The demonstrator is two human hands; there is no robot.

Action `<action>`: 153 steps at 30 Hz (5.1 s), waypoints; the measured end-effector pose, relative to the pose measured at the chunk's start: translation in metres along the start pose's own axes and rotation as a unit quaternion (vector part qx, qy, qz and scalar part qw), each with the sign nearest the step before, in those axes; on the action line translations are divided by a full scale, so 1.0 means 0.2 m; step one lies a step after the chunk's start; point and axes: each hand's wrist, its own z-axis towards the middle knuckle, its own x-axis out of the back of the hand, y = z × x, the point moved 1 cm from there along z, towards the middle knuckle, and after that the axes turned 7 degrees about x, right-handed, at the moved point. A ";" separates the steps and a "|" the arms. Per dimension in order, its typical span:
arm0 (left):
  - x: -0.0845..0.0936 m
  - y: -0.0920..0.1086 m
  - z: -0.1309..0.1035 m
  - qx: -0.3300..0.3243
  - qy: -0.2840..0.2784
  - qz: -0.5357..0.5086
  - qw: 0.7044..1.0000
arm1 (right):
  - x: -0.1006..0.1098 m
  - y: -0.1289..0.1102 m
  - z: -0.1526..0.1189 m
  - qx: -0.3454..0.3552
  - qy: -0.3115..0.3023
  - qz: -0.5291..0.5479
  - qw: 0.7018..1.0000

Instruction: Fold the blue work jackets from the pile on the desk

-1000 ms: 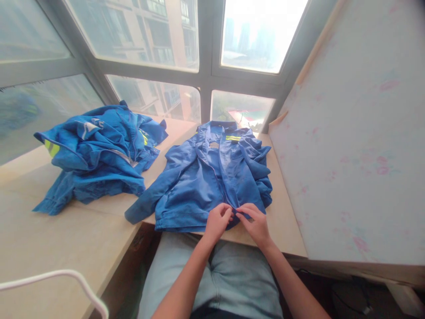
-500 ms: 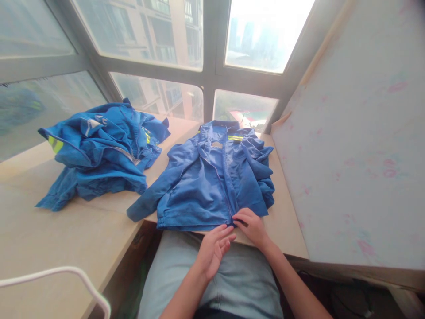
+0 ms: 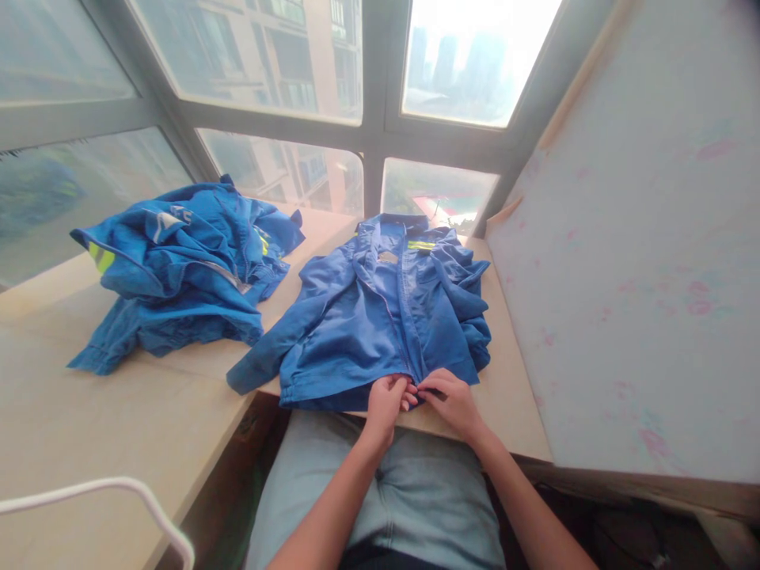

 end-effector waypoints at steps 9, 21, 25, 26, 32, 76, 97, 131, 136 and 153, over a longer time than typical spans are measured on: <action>0.00 -0.02 -0.03 0.075 -0.004 -0.084 0.994 | 0.00 0.01 0.00 -0.019 -0.011 0.003 1.000; 0.03 -0.02 0.02 -0.079 0.073 0.204 0.973 | 0.05 -0.02 0.07 0.020 -0.044 -0.019 0.999; 0.04 -0.02 0.02 -0.086 0.077 0.228 0.967 | 0.04 -0.03 0.07 0.023 -0.048 -0.027 0.998; 0.04 -0.02 0.01 -0.087 0.078 0.232 0.966 | 0.04 -0.03 0.07 0.022 -0.046 -0.028 0.998; 0.04 0.00 -0.01 -0.100 0.089 0.244 0.960 | 0.04 -0.04 0.08 0.016 -0.044 -0.032 0.998; 0.04 0.02 -0.02 -0.026 0.038 0.229 0.972 | 0.02 -0.10 0.10 0.042 -0.067 -0.080 0.994; 0.01 0.01 -0.04 0.015 0.115 0.105 0.988 | -0.05 -0.14 0.07 0.029 0.062 -0.007 0.998; 0.05 0.02 -0.08 0.065 0.079 0.020 0.995 | -0.07 -0.16 0.09 0.073 0.005 -0.024 0.997; 0.05 0.03 -0.07 0.063 0.099 0.066 0.991 | -0.06 -0.15 0.09 0.087 -0.004 -0.033 0.996; 0.12 0.09 -0.06 0.127 0.064 0.083 0.986 | -0.06 -0.15 0.11 0.102 -0.041 -0.026 0.994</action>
